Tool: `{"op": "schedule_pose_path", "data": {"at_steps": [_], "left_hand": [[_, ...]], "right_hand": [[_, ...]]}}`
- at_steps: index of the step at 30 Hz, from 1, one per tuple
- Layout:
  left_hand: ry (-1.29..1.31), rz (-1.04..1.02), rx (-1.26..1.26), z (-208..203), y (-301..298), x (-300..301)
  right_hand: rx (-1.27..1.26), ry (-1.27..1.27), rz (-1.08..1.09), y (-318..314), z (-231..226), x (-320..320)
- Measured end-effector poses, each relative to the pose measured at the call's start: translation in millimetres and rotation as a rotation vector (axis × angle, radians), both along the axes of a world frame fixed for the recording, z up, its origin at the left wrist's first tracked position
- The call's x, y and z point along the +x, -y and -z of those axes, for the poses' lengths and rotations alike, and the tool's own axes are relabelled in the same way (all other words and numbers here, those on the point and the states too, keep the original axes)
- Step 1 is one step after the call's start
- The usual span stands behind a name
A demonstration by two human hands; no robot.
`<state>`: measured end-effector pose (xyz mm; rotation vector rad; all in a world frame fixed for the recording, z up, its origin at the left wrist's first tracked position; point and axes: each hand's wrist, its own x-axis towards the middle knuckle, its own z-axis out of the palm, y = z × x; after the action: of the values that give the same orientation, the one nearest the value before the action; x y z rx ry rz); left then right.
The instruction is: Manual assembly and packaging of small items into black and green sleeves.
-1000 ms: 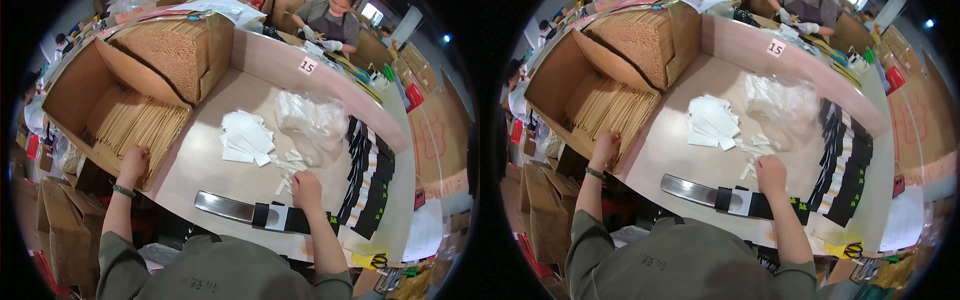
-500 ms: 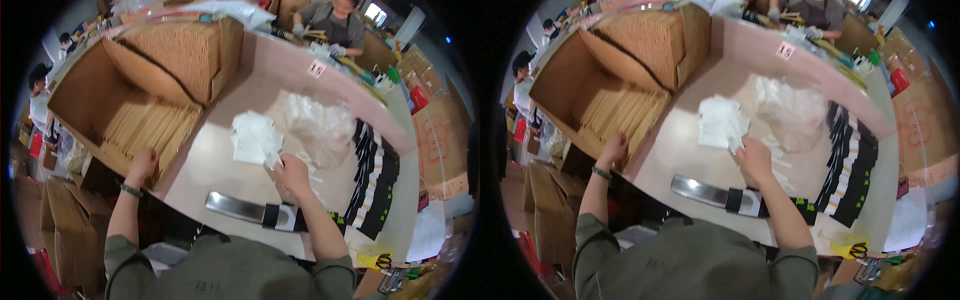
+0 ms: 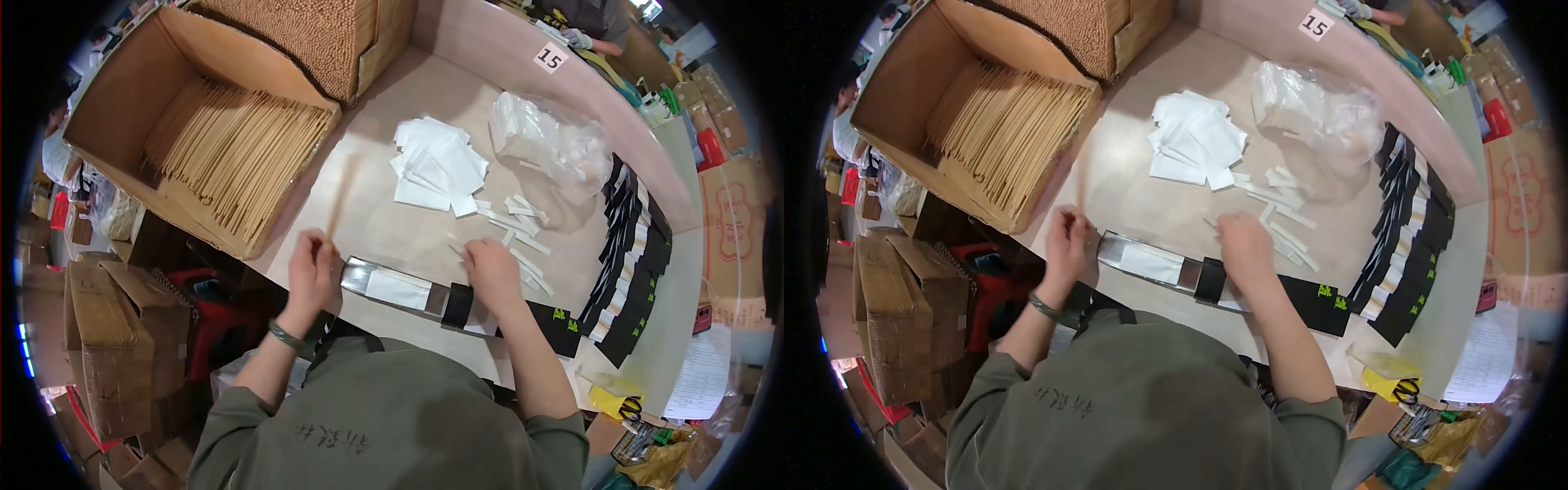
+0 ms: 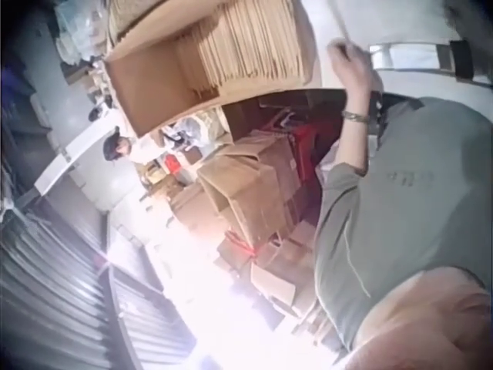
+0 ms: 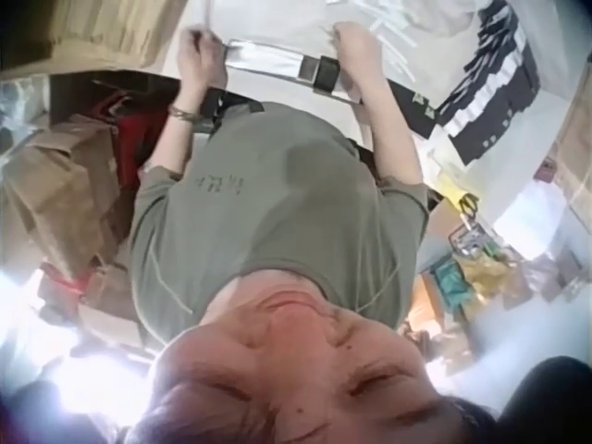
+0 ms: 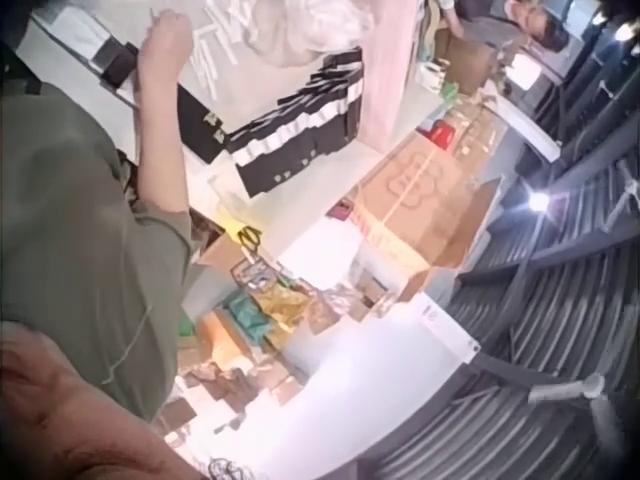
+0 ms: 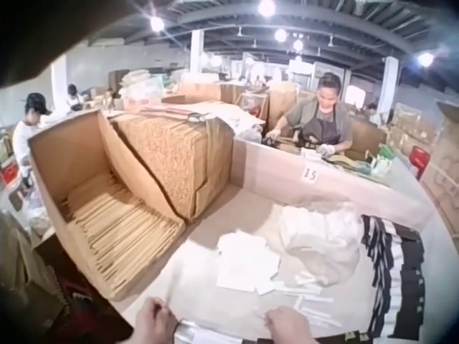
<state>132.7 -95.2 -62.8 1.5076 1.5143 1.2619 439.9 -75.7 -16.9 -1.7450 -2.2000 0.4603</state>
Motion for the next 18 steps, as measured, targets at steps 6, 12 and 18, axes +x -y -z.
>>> {"op": "schedule_pose_path", "data": {"at_steps": [6,12,18], "left_hand": [[0.174,0.092,-0.1,-2.1,1.2,5.6],[0.305,0.171,-0.234,-28.3,1.9,-25.4],[0.293,0.285,-0.353,-31.8,4.0,-45.0]], "right_hand": [[0.143,-0.426,-0.117,34.7,0.2,-45.9],[0.313,-0.156,0.063,27.1,4.7,-31.6],[0.361,-0.084,-0.276,44.7,16.8,-29.7]]}}
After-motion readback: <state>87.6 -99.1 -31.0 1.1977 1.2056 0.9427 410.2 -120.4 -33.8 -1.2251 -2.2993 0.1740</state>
